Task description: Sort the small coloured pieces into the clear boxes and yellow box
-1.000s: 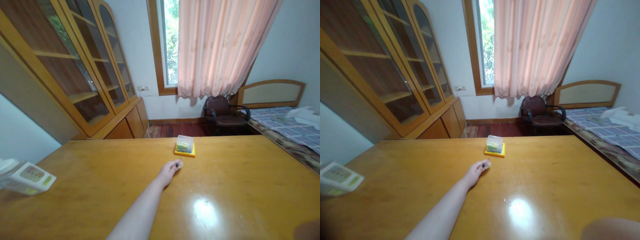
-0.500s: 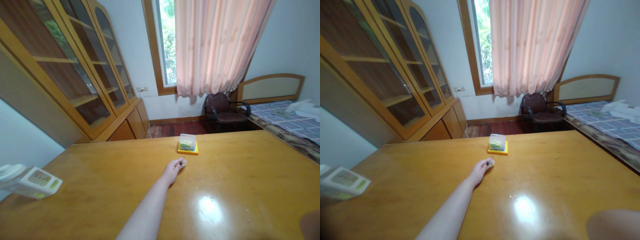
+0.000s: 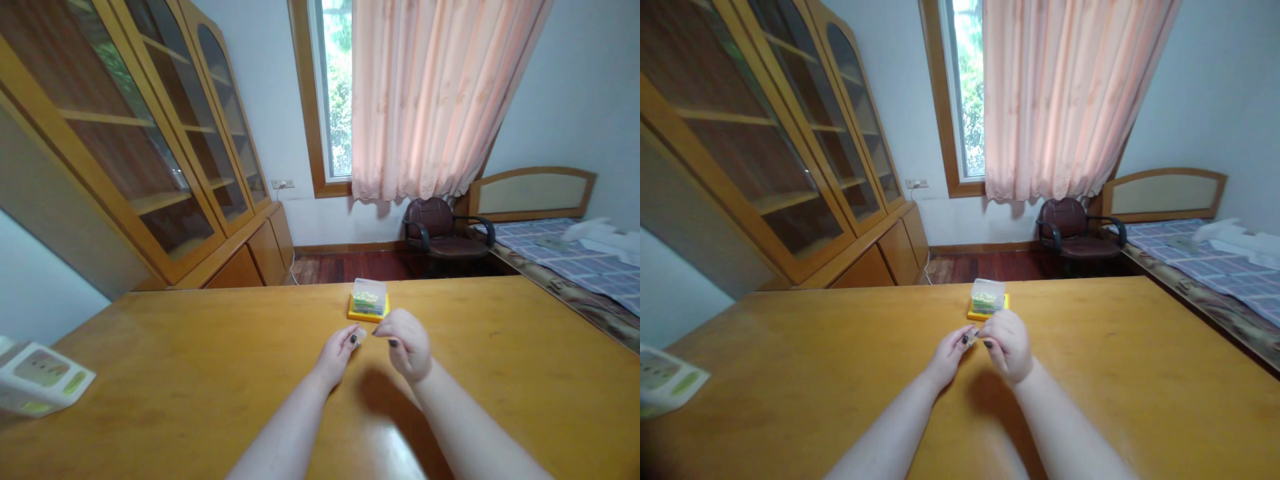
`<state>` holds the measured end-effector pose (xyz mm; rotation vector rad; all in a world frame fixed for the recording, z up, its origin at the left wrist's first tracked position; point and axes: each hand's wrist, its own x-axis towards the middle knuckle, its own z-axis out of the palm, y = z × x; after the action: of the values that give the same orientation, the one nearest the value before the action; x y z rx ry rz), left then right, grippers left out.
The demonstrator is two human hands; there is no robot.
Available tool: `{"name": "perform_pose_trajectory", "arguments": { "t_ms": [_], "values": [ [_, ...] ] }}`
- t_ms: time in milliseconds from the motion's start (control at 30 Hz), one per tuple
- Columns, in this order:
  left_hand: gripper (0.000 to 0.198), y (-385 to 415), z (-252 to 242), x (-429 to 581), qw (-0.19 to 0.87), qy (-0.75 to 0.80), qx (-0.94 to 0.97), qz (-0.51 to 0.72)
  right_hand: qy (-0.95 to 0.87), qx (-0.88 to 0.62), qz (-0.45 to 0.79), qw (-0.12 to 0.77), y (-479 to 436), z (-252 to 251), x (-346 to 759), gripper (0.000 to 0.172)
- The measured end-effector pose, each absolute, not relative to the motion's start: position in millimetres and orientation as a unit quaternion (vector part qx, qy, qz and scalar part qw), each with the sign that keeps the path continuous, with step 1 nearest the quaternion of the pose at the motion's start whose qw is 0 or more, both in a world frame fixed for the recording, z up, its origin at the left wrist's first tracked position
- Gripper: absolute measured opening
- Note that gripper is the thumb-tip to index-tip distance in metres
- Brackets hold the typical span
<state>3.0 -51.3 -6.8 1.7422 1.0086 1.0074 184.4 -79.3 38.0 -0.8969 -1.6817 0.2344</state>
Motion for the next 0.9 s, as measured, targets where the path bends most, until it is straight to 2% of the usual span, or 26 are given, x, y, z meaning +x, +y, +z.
{"name": "perform_pose_trajectory", "arguments": {
  "t_ms": [100, 267, 500, 600, 767, 900],
  "values": [
    [0.044, -49.7, -7.4, 0.3, 0.414, 0.41, 0.692, 0.426, -0.735, -0.422, 0.136, 0.513, -68.6, 12.6, 169.6, 0.049],
    [0.046, -45.2, -9.9, -4.6, 0.424, 0.417, 0.654, 0.468, -0.738, -0.435, 0.272, 0.439, -56.0, -11.7, 150.4, 0.049],
    [0.057, -36.5, -15.8, 4.7, 0.473, 0.395, 0.609, 0.499, -0.625, -0.379, 0.503, 0.462, -49.6, -20.6, 140.2, 0.058],
    [0.057, -33.8, -19.3, 8.1, 0.462, 0.416, 0.608, 0.495, -0.553, -0.348, 0.587, 0.478, -46.1, -30.0, 133.4, 0.061],
    [0.051, -35.3, -22.3, 10.5, 0.435, 0.437, 0.629, 0.474, -0.519, -0.366, 0.614, 0.47, -39.3, -39.2, 131.4, 0.061],
    [0.056, -40.2, -17.7, 10.8, 0.389, 0.447, 0.654, 0.47, -0.514, -0.371, 0.623, 0.458, -37.3, -38.0, 134.0, 0.065]
  ]
}}
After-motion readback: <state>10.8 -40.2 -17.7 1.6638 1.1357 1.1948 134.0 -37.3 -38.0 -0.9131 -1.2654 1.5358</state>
